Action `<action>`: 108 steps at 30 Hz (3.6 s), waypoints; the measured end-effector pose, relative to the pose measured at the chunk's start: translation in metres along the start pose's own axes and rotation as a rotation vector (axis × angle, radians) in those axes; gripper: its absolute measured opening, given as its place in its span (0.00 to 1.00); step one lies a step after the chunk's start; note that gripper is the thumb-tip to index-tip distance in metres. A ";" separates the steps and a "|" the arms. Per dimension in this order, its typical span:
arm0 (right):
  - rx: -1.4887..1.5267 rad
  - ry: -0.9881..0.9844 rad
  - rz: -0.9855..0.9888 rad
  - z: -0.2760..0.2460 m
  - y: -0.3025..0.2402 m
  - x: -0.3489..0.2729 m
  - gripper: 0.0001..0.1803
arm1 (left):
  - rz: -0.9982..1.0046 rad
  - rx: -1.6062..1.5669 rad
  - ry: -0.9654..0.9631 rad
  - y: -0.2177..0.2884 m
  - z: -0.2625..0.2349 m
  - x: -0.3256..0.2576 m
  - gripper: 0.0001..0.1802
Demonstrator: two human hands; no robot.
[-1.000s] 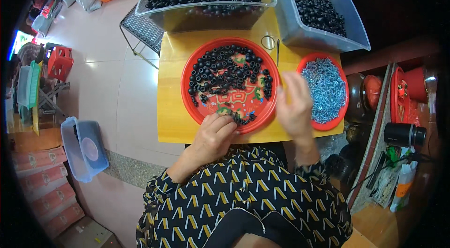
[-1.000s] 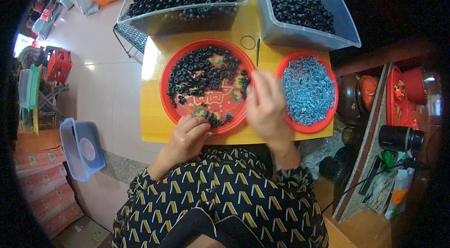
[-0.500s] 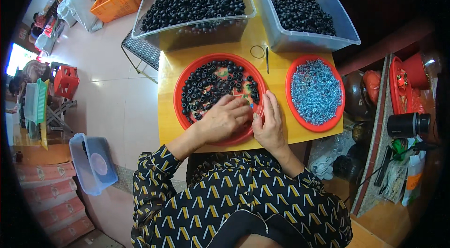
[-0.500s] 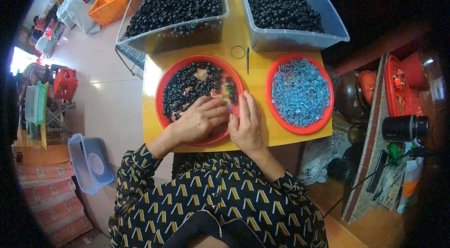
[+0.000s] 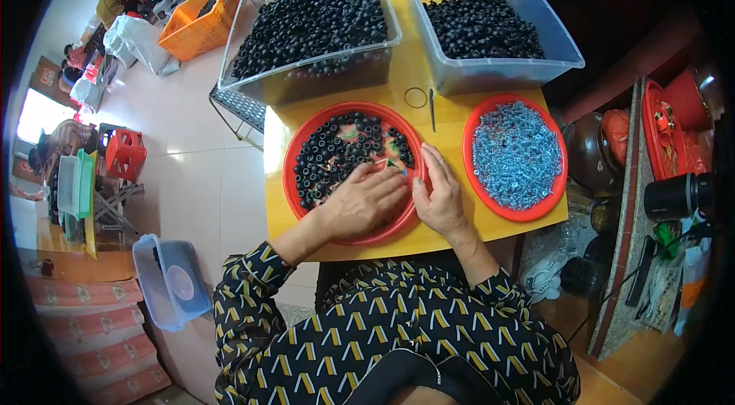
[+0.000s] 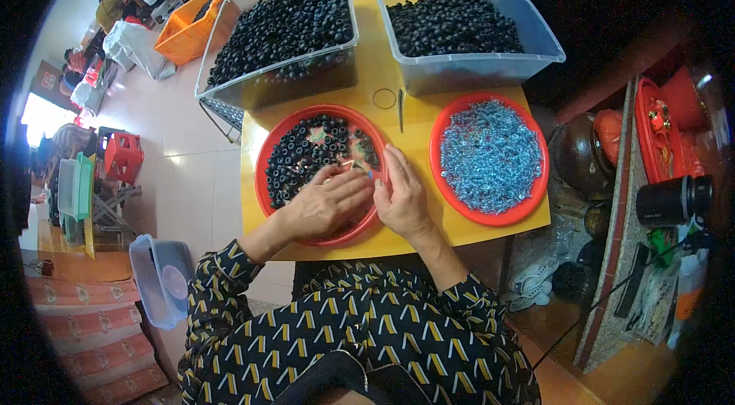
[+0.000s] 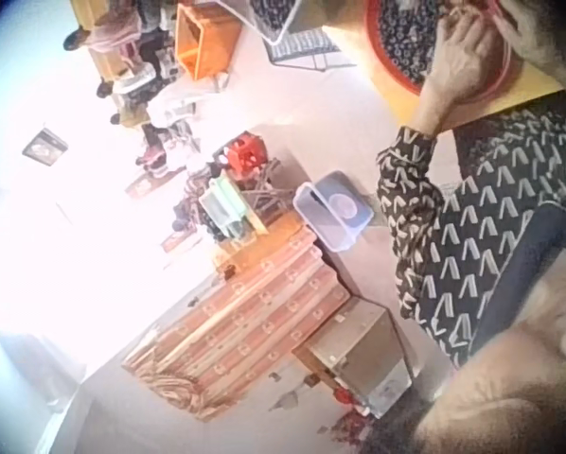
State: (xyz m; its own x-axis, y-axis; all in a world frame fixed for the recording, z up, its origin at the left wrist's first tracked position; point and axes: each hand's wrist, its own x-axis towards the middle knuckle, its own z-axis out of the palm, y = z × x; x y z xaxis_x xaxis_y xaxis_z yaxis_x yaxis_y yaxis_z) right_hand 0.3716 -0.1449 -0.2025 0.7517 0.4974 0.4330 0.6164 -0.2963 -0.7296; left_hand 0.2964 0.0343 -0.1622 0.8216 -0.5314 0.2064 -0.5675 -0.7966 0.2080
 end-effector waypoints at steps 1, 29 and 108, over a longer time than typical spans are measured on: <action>0.005 -0.009 0.007 0.000 0.000 0.000 0.28 | -0.016 0.061 -0.019 -0.005 -0.003 -0.003 0.23; 0.085 0.127 -0.049 0.004 0.010 -0.004 0.19 | -0.033 0.062 0.087 -0.017 0.008 0.042 0.19; 0.380 -0.037 0.569 -0.140 0.054 0.047 0.07 | -0.411 -2.100 0.954 0.071 0.037 -0.039 0.15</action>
State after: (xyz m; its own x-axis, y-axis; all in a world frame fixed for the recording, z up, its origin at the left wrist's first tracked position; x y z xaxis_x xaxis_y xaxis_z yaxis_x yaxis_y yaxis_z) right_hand 0.4729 -0.2514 -0.1475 0.9217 0.3782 -0.0865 -0.0028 -0.2165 -0.9763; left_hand 0.2260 -0.0118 -0.1906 0.9691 0.2465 0.0066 -0.2107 0.8139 0.5414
